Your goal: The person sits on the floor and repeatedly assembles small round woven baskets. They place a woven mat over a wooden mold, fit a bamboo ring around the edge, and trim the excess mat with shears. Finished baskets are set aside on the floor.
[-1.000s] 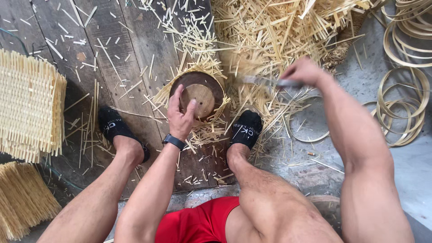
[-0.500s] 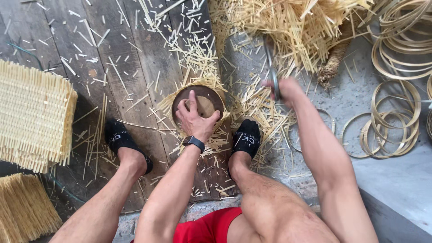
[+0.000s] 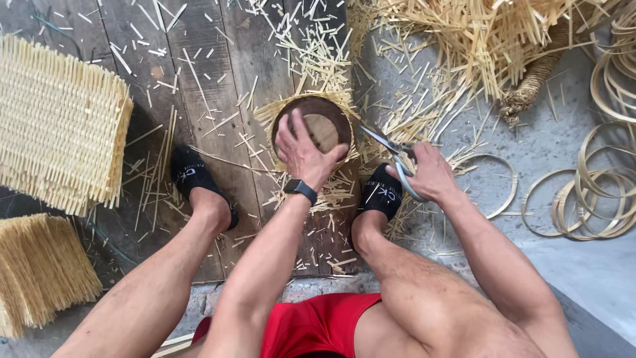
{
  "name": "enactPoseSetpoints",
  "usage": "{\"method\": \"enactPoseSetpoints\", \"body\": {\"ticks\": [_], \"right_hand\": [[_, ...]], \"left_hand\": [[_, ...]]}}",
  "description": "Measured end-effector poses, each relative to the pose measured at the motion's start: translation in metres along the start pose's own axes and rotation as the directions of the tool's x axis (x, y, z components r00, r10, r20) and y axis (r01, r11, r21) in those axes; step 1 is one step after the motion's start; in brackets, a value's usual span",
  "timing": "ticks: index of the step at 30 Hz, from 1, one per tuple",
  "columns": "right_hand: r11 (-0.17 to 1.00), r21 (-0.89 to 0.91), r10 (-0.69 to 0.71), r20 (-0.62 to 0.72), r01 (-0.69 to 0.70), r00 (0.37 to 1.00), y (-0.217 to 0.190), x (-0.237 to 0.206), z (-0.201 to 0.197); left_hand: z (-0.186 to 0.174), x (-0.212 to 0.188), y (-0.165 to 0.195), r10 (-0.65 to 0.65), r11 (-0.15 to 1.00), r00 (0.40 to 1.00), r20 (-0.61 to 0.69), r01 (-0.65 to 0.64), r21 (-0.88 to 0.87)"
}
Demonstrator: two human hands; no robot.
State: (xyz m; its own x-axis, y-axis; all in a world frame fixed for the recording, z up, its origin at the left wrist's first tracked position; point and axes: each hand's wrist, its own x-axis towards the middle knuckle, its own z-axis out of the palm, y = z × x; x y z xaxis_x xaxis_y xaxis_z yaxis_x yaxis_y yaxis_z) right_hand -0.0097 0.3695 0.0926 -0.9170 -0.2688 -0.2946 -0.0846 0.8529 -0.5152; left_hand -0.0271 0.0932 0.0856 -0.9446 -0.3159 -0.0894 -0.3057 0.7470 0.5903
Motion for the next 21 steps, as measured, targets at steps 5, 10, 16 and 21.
{"method": "enactPoseSetpoints", "body": {"ticks": [5,10,16,21], "right_hand": [[0.971,-0.221,0.073,-0.068,-0.086,0.995,-0.028,0.033,0.019],[0.921,-0.366,0.171,0.077,-0.131,0.982,-0.001,0.05,0.014],[0.804,-0.582,-0.278,-0.188,0.121,0.942,0.013,0.073,0.024],[0.833,-0.543,-0.092,0.058,0.109,0.994,0.026,0.08,0.021]], "left_hand": [[0.018,-0.016,0.006,-0.052,0.998,0.995,-0.087,0.048,-0.041],[0.019,-0.018,-0.003,0.032,0.998,0.999,-0.044,-0.034,-0.048],[0.008,-0.015,-0.009,0.182,0.983,0.978,0.105,-0.181,-0.015],[-0.002,-0.008,-0.017,0.271,0.962,0.937,0.221,-0.273,-0.02]]}}
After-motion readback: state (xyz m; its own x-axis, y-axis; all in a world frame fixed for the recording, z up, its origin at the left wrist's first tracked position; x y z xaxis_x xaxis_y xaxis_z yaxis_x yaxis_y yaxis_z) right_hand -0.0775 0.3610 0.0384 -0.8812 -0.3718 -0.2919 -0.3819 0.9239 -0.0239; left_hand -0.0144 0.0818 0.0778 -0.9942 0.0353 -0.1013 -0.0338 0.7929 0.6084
